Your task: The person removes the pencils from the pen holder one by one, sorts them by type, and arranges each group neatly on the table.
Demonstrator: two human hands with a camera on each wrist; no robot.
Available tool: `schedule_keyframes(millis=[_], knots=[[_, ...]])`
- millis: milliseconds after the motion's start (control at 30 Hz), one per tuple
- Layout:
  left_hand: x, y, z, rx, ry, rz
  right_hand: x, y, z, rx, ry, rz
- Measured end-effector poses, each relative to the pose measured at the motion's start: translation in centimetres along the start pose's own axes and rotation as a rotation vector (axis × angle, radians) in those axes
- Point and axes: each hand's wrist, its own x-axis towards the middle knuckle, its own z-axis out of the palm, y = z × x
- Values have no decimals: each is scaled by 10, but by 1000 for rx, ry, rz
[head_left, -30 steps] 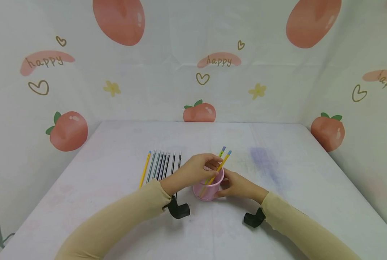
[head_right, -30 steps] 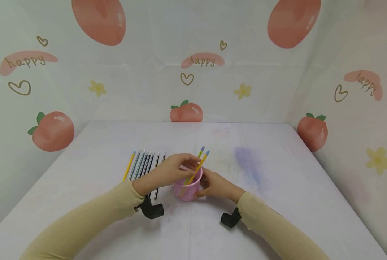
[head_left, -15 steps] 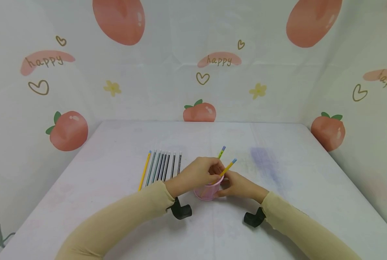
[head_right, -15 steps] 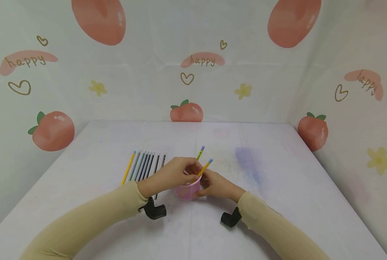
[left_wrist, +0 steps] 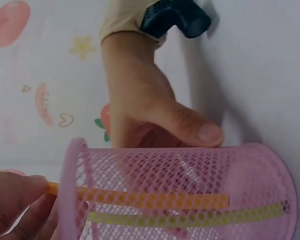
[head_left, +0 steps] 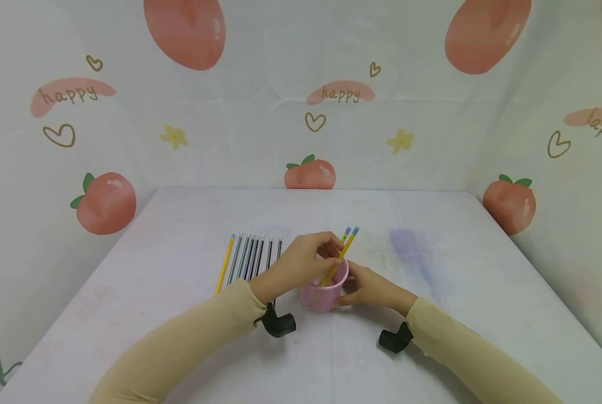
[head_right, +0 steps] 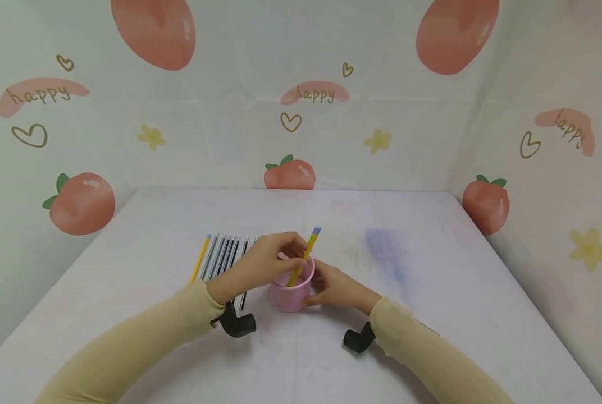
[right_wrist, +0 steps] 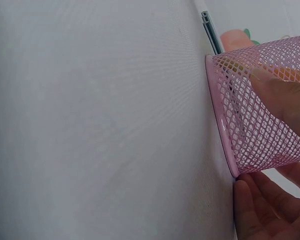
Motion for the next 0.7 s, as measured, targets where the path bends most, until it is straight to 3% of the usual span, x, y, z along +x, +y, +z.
schedule_keyframes(millis=[400,600,700], knots=[[1,3,-27,-116,184,79,1,2,0,-21,19,7],[2,8,-45,-274,267,107,1,4,1,-31,18,-2],[1,10,-56,-311,307,115,2,5,1,-27,14,-10]])
